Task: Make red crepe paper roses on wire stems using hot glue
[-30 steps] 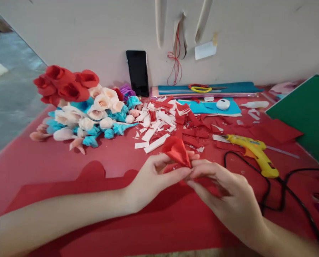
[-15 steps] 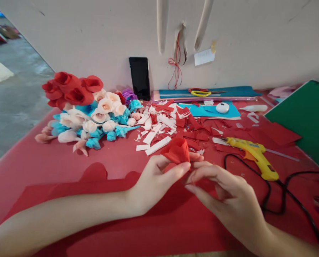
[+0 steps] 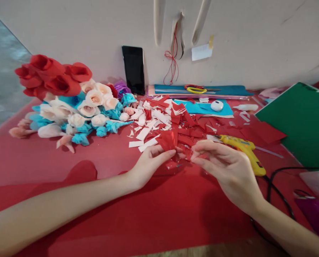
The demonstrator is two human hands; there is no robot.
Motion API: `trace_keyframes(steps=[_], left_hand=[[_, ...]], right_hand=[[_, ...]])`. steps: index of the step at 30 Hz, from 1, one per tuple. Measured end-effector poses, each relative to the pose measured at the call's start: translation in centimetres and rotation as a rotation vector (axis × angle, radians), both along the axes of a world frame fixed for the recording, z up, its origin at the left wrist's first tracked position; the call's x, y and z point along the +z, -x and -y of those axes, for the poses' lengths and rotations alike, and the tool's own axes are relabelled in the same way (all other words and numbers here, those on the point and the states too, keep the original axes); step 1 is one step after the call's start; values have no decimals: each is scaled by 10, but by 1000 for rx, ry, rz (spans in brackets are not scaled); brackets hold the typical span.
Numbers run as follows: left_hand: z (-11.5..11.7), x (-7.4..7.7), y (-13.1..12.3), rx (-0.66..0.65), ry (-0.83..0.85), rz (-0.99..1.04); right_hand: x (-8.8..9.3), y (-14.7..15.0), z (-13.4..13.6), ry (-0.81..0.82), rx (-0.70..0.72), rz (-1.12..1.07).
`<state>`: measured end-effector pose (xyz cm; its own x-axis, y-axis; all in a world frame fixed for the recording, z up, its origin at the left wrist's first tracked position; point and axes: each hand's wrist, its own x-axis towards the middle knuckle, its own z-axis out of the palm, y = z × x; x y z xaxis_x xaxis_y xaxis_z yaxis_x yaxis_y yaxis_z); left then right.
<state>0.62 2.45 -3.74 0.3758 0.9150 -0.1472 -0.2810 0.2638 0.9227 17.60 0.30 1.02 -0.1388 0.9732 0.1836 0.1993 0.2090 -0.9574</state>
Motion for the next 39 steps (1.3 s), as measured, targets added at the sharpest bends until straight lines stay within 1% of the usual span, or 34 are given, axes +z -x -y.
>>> trace_keyframes(steps=[3, 6, 8, 12, 14, 16, 18, 20, 23, 25, 28, 32, 39], left_hand=[[-1, -1, 2, -1, 16, 36], [-4, 2, 3, 16, 24, 79], [-5, 6, 3, 51, 20, 95], [-2, 22, 4, 112, 29, 114], [4, 28, 5, 83, 71, 128], [12, 29, 7, 12, 126, 137], [20, 26, 10, -74, 182, 137], [26, 18, 13, -158, 234, 140], [30, 5, 15, -212, 271, 173], [30, -1, 16, -220, 251, 171], [29, -5, 17, -232, 201, 156], [29, -5, 18, -234, 175, 154], [29, -5, 17, -224, 195, 173]], right_hand=[[-2, -1, 0, 26, -11, 8], [-5, -2, 0, 60, -19, -49], [-6, -3, -1, 76, -25, -74], [-6, -4, -1, 106, -33, -61], [-6, -5, -2, 125, -23, -68], [-6, -5, -3, 153, -12, -87], [-8, -5, -3, 184, -7, -111], [-10, -5, -3, 216, -1, -132], [-13, -5, -3, 266, 28, -161], [-15, -4, -4, 281, 47, -170], [-15, -4, -4, 281, 63, -164], [-15, -3, -3, 283, 72, -144], [-14, -2, -2, 277, 67, -133]])
